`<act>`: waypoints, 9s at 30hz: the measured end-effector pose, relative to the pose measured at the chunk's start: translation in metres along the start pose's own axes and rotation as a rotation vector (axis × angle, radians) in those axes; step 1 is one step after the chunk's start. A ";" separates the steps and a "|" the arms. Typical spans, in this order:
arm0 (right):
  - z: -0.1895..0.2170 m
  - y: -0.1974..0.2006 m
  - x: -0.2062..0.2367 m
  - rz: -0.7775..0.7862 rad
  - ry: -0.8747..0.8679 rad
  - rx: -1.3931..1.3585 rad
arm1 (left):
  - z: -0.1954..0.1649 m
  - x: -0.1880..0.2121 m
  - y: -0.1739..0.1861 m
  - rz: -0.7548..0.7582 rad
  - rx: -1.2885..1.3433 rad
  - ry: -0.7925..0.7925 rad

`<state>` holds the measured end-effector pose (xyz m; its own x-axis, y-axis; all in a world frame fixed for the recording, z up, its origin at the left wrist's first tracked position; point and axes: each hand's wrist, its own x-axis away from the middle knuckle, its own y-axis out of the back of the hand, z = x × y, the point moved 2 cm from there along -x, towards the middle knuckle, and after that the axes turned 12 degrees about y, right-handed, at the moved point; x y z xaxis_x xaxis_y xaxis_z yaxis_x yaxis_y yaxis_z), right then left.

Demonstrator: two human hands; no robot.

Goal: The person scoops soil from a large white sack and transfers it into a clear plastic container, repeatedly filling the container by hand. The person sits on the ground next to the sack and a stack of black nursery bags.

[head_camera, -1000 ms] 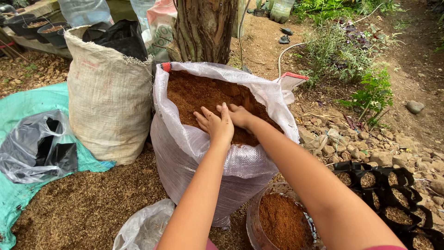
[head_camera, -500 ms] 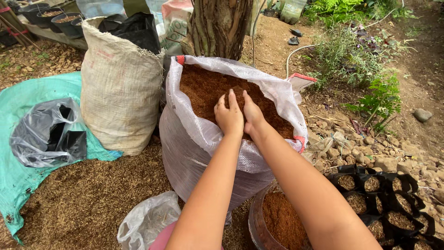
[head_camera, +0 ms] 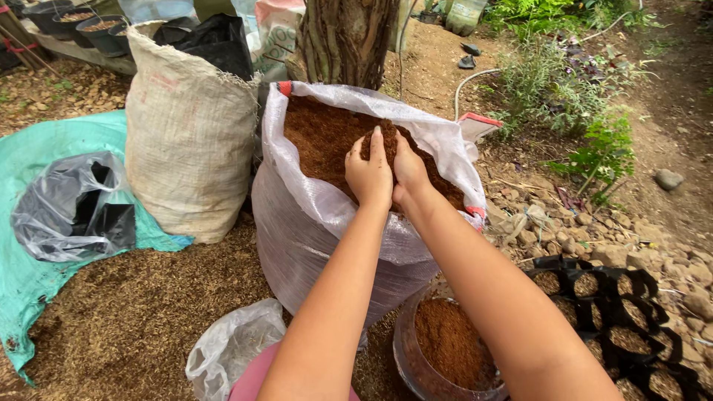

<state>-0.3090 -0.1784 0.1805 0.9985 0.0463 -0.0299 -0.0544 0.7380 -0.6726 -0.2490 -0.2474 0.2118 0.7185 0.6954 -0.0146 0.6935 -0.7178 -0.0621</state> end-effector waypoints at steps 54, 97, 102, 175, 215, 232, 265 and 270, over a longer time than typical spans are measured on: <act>0.011 0.384 0.248 -0.378 -0.404 0.996 | 0.255 0.286 -0.024 0.635 -0.929 0.311; 0.222 0.168 0.192 0.353 0.102 1.010 | -0.041 0.165 -0.008 0.647 -0.657 -0.348; 0.161 0.086 0.092 0.373 0.010 0.859 | -0.055 0.022 -0.012 0.382 -0.840 -0.283; 0.003 0.302 0.286 -0.394 -0.019 0.208 | 0.285 0.310 -0.024 0.399 -0.343 0.167; 0.058 0.357 0.263 0.001 -0.502 1.027 | 0.294 0.282 -0.028 0.766 -0.824 0.121; 0.059 0.373 0.254 0.488 -0.140 1.625 | 0.219 0.299 -0.020 0.920 -1.212 -0.145; 0.113 0.045 0.080 0.866 0.412 1.952 | 0.075 0.173 0.081 1.013 -1.017 0.002; 0.092 0.046 0.101 0.717 0.717 1.888 | 0.066 0.143 0.102 0.916 -0.829 0.151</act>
<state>-0.2116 -0.0779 0.2149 0.6123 0.6898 -0.3862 0.1844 0.3505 0.9182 -0.0791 -0.2192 0.1371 0.9161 -0.0438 0.3985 -0.2806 -0.7800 0.5594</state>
